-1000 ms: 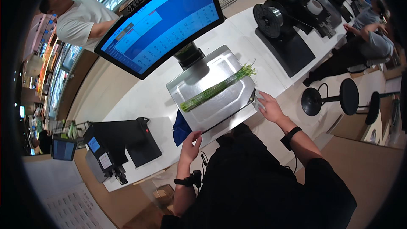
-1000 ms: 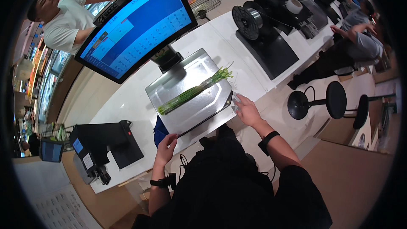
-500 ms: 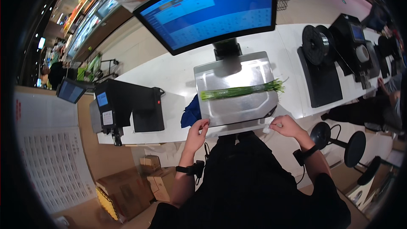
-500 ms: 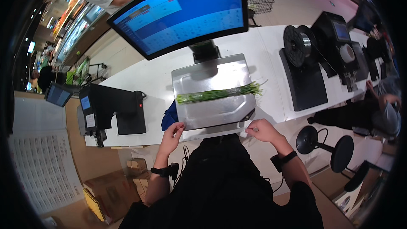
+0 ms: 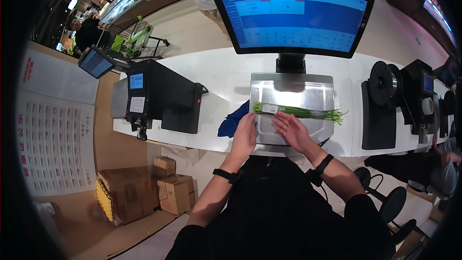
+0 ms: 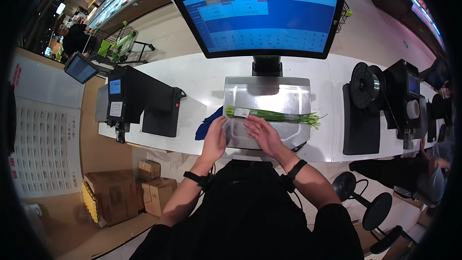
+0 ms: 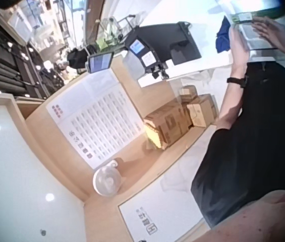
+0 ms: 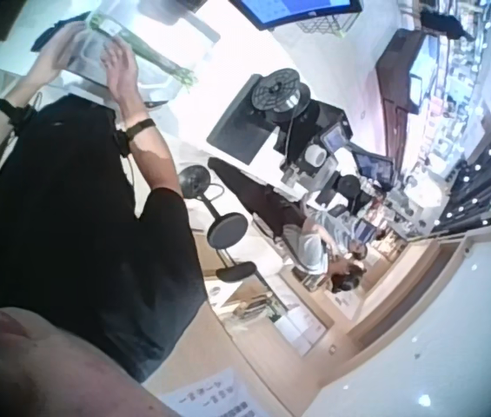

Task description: Weighing and labeling various produce items at a supermarket scale.

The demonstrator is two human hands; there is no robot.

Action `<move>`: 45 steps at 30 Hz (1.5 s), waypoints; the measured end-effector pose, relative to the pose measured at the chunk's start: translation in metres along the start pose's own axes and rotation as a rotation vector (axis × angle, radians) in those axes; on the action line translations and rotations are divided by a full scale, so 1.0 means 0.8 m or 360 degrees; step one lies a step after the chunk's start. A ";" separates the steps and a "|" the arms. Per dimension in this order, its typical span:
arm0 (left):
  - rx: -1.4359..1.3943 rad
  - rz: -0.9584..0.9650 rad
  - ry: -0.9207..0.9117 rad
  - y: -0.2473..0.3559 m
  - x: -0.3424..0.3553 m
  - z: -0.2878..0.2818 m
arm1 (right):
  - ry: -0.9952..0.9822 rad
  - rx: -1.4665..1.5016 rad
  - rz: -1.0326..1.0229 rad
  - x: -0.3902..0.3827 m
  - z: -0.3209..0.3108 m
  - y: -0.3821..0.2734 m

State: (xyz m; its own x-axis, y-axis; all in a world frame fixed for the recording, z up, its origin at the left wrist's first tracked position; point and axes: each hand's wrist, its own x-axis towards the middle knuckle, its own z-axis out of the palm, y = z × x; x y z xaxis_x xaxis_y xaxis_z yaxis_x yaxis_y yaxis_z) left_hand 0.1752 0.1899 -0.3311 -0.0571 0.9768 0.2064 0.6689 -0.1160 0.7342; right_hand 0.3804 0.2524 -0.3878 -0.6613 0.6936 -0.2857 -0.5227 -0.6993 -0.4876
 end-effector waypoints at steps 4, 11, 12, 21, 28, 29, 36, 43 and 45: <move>0.0126 0.0241 -0.0170 -0.004 0.017 0.027 | 0.0033 -0.0006 -0.0006 0.004 -0.002 0.008; 0.0532 0.0249 -0.0334 -0.020 0.020 0.069 | 0.0465 -0.0336 0.0091 -0.012 -0.005 -0.008; 0.0525 0.0252 -0.0334 -0.018 0.020 0.071 | 0.0692 -0.0638 0.0189 -0.015 -0.007 -0.013; 0.0863 0.0337 -0.0505 -0.013 0.021 0.060 | 0.0363 -0.3244 -0.1094 -0.007 -0.016 -0.093; 0.0666 0.0506 -0.0550 -0.008 0.001 -0.008 | -0.0078 -0.3427 -0.0883 0.008 -0.012 -0.114; 0.0479 0.0374 -0.0483 -0.007 -0.011 -0.025 | -0.0091 -0.3386 -0.0923 0.013 -0.008 -0.110; 0.0129 -0.0060 -0.0042 -0.042 -0.091 -0.110 | 0.0335 -0.2514 -0.0645 0.106 0.075 -0.045; 0.0010 -0.0248 0.0014 -0.106 -0.144 -0.170 | 0.0714 -0.1677 -0.0497 0.234 0.163 0.015; -0.0037 -0.0317 0.0002 -0.124 -0.157 -0.189 | 0.0789 -0.1552 -0.0501 0.262 0.172 0.018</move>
State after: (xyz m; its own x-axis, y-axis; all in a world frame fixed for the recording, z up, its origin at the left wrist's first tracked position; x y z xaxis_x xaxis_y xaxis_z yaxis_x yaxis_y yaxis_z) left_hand 0.0039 0.0514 -0.3325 -0.1874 0.9807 0.0564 0.6271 0.0752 0.7753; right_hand 0.1601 0.3636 -0.3414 -0.1759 0.9581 -0.2262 0.1570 -0.1995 -0.9672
